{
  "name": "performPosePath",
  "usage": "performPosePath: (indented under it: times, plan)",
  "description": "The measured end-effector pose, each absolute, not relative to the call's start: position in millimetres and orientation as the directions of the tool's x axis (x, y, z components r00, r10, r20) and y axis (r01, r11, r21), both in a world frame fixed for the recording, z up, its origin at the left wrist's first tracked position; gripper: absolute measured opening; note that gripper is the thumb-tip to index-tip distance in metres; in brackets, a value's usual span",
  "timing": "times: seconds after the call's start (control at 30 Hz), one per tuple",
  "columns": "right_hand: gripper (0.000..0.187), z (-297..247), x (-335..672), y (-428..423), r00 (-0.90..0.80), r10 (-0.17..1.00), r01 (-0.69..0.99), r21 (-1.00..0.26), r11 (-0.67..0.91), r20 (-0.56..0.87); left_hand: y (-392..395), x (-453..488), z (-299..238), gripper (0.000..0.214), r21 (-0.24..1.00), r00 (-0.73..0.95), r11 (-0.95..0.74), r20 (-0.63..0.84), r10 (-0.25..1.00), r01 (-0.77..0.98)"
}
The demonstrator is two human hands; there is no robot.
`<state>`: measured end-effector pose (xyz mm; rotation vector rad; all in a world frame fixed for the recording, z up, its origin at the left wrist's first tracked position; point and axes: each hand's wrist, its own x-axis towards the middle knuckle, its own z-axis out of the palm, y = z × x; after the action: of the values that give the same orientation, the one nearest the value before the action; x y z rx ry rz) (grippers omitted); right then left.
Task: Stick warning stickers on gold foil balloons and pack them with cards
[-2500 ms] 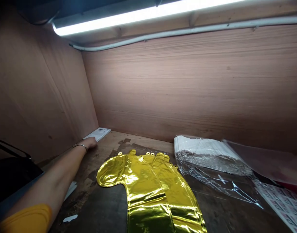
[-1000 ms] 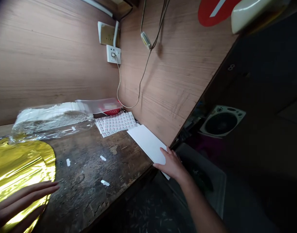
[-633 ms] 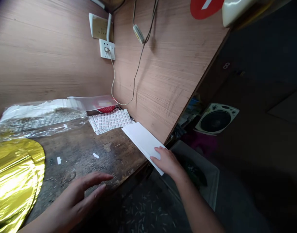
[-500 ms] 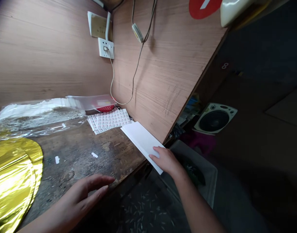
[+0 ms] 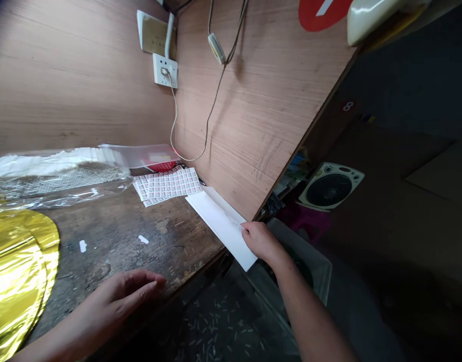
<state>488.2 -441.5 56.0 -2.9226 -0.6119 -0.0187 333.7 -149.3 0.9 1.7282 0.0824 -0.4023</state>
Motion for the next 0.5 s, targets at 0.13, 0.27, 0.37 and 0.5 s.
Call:
performPosePath:
  times: [0.13, 0.27, 0.37, 0.5]
  plan:
    - [0.040, 58, 456, -435, 0.922, 0.297, 0.319, -0.053, -0.946, 0.248, -164, 347, 20, 0.045, 0.947, 0.946, 0.032, -0.316, -0.071, 0.319]
    - [0.035, 44, 392, -404, 0.676, 0.446, 0.531, 0.031, -0.847, 0.586, -186, 357, 50, 0.056, 0.915, 0.971, 0.326, -0.226, -0.074, 0.237]
    - [0.033, 30, 351, -380, 0.530, 0.593, 0.729, 0.031, -0.683, 0.607, -191, 357, 50, 0.054, 0.892, 0.984, 0.418, -0.177, -0.021, 0.169]
    - [0.048, 32, 349, -375, 0.686, 0.524, 0.707, -0.295, -0.643, 0.505, -177, 351, 32, 0.052, 0.893, 0.971, 0.408, -0.233, 0.053, 0.192]
